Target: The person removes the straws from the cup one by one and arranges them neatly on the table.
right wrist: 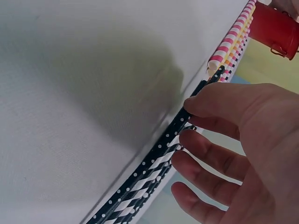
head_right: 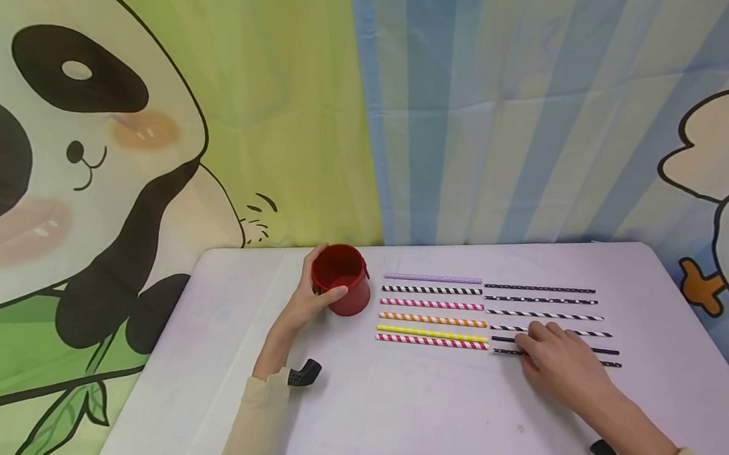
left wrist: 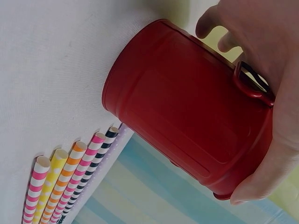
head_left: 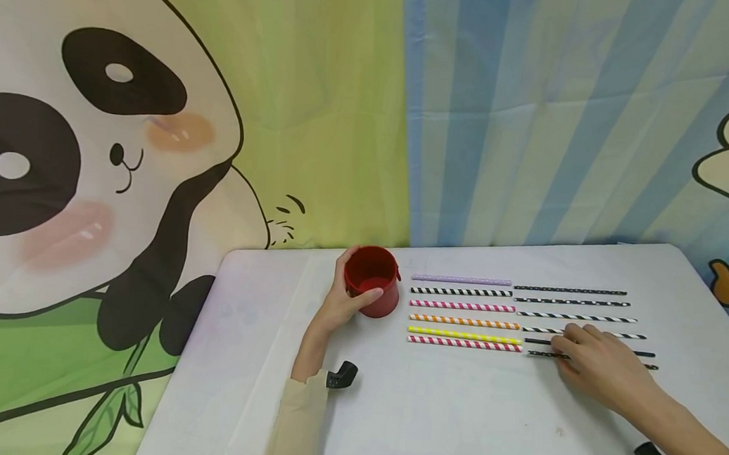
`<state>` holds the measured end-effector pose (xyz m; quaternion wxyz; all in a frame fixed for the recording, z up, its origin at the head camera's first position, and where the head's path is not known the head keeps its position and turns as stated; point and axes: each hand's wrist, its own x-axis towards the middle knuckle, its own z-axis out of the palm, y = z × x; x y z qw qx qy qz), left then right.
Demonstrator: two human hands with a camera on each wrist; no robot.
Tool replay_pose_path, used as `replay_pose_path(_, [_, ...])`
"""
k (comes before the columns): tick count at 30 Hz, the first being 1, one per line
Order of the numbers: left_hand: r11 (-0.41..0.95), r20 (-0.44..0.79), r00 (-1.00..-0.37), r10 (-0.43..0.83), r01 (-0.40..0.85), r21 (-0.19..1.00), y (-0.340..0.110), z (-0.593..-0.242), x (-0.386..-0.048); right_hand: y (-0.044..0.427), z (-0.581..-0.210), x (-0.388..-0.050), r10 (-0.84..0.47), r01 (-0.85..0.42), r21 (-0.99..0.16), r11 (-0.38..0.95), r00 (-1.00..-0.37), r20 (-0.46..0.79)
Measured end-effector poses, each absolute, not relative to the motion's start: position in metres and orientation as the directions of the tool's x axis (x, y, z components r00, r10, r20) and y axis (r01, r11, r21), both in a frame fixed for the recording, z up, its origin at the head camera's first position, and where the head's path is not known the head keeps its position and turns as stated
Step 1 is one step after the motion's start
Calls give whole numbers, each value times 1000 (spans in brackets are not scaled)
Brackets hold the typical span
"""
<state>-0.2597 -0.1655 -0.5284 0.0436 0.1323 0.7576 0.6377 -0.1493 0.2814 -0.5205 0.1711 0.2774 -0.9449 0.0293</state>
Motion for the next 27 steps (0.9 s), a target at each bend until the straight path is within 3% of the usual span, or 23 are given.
replay_pose_path(7, [161,75,-959,272,123,979,-167,-528,-260,283,-524,-150,-497,-518,22,855,-808,317])
replay_pose_path(14, [147,56,-954,294,103,984,-165,-498,-245,281,-524,-151,-480,-503,-1,864,-826,296])
replay_pose_path(19, [146,55,-953,299,102,984,-165,-497,-245,281,-523,-151,-468,-491,-9,871,-836,289])
replay_pose_path(27, [163,32,-949,315,87,983,-163,-495,-248,278,-514,-147,-354,-375,-104,921,-919,175])
